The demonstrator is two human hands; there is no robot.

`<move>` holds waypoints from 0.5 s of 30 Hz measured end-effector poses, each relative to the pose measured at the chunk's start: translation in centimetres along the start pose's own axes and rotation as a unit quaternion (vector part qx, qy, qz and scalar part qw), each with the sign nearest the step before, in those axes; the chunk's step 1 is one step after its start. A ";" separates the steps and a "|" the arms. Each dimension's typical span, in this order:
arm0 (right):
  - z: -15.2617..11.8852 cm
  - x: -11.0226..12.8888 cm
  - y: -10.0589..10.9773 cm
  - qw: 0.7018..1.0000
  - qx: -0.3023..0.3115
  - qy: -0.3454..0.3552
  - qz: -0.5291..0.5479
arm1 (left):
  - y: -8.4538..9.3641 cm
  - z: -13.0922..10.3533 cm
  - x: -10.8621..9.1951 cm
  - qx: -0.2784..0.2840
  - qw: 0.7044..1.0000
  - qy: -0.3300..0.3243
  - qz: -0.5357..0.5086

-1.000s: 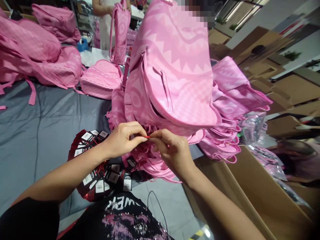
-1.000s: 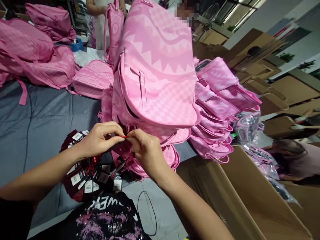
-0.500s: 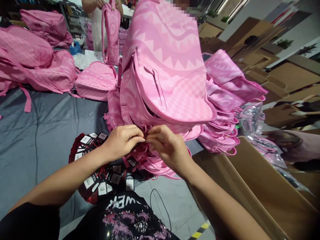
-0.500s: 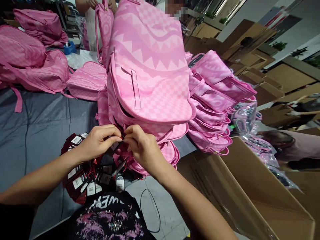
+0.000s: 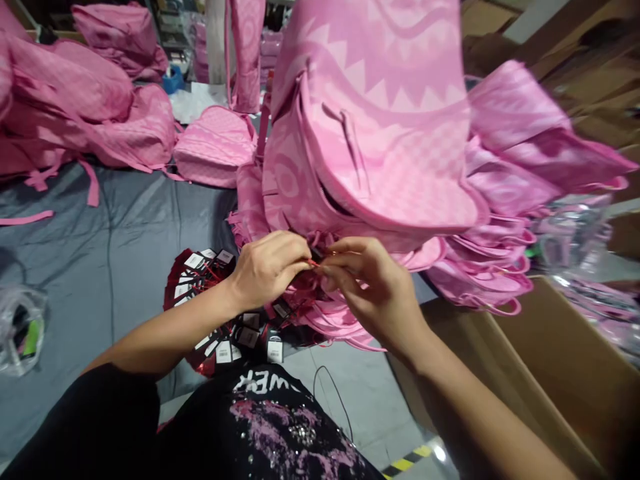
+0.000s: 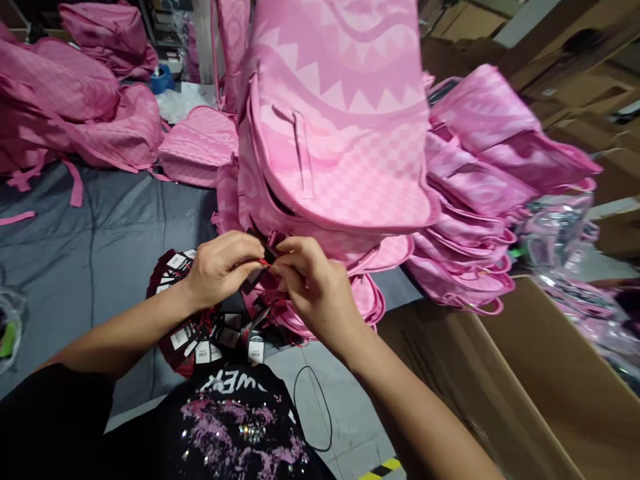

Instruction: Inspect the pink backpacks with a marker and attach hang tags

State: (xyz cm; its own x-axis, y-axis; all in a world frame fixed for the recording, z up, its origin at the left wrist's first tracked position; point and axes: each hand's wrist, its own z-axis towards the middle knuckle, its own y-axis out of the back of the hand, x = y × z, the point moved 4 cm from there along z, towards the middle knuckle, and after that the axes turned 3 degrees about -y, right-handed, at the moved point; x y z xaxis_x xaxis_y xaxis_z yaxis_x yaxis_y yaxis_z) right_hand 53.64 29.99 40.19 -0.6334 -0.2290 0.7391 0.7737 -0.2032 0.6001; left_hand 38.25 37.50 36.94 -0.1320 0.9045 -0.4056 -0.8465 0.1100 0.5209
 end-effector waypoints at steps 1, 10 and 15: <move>-0.4 0.0 0.2 1.000 -0.007 0.005 -0.005 | 0.4 -1.1 1.3 -0.025 0.999 0.046 0.001; -11.1 -3.4 -4.0 0.996 -0.030 0.072 -0.032 | -6.3 -22.1 12.9 0.214 0.886 0.354 0.209; -18.0 -14.5 -8.1 0.950 0.165 -0.265 -0.015 | -8.4 -25.3 13.5 0.259 0.876 0.344 0.217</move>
State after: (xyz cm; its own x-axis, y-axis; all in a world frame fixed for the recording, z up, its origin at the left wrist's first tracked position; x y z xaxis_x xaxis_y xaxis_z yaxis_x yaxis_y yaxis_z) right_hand 56.31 17.79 19.09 -0.6274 0.3004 0.7184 0.7728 0.1268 0.6219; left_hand 30.51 38.41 8.09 -0.8132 0.4656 -0.3492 -0.3160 0.1507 0.9367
